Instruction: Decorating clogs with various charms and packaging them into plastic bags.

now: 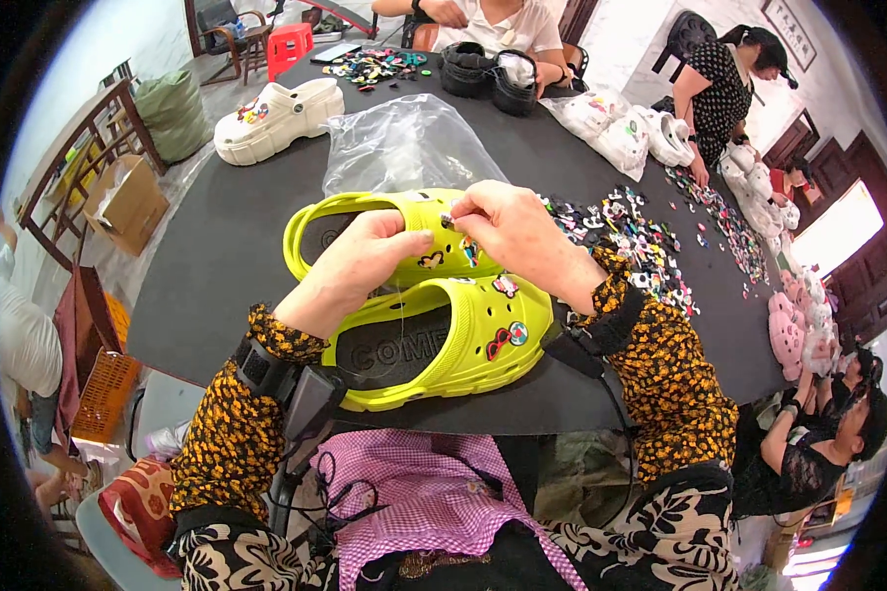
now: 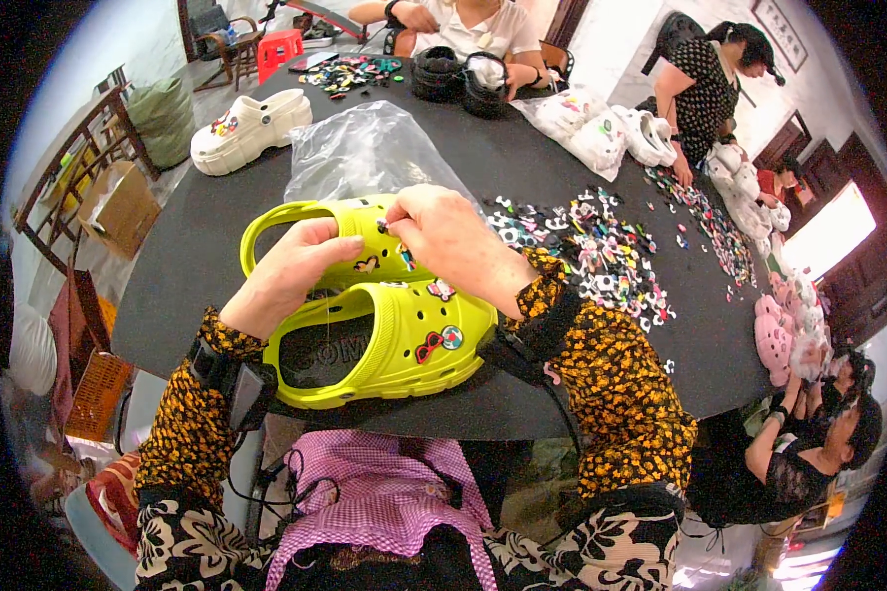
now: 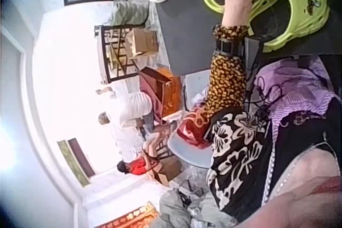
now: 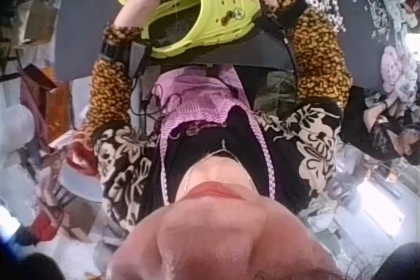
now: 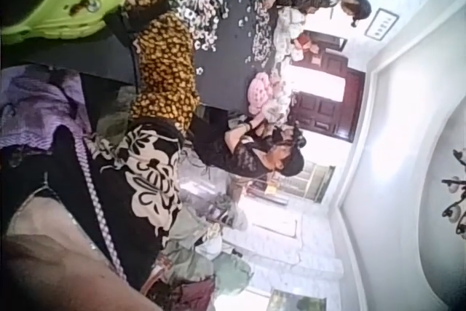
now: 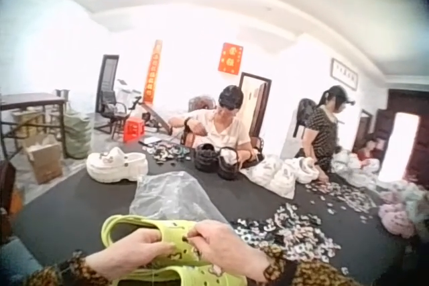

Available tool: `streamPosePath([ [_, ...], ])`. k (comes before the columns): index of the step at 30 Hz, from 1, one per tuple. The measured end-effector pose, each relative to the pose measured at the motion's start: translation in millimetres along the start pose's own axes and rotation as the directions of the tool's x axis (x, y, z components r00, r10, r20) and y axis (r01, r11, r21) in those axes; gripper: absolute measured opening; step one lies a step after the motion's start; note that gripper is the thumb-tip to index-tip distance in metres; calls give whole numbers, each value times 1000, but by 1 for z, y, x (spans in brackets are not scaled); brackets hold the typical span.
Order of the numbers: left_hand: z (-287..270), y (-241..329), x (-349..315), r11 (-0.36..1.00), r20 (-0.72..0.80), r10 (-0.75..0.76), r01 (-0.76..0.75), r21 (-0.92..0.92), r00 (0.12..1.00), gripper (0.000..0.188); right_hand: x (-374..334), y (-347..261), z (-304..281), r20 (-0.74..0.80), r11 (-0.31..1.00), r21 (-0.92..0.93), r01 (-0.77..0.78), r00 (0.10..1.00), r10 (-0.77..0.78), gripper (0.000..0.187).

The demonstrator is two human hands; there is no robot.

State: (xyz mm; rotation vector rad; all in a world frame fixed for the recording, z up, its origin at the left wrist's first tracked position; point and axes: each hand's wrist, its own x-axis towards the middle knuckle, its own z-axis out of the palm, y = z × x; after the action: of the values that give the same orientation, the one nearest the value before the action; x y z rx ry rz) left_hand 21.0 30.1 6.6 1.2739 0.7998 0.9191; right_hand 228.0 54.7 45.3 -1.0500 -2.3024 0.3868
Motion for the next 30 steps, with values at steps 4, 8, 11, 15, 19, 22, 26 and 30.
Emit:
streamPosePath([
  [4,3,-1,1,1000,-39,0,-1,-27,999,29,-2,10,6,-72,990,-59,124,989,-128,14],
  [8,1,-4,2,999,-52,-14,12,-35,999,29,-9,9,10,-57,976,-94,199,977,-204,17],
  [11,1,-5,2,1000,-47,-4,3,-25,999,29,-16,10,8,-42,959,-108,261,963,-267,22],
  [15,-2,-9,2,999,-34,-2,3,36,999,31,-21,7,6,80,916,-262,304,953,-294,35],
  [19,5,-1,-3,998,-37,10,-8,63,999,30,-24,1,5,135,873,-349,339,941,-311,38],
  [22,8,-1,-3,998,-58,48,-46,34,997,26,-25,-3,7,154,797,-466,385,922,-355,36],
  [26,8,-5,-3,989,-93,61,-47,140,994,22,-21,-1,9,198,782,-462,418,908,-369,35],
  [30,5,-7,-7,992,-67,34,-26,126,997,24,-18,-2,7,240,795,-410,446,894,-378,33],
])
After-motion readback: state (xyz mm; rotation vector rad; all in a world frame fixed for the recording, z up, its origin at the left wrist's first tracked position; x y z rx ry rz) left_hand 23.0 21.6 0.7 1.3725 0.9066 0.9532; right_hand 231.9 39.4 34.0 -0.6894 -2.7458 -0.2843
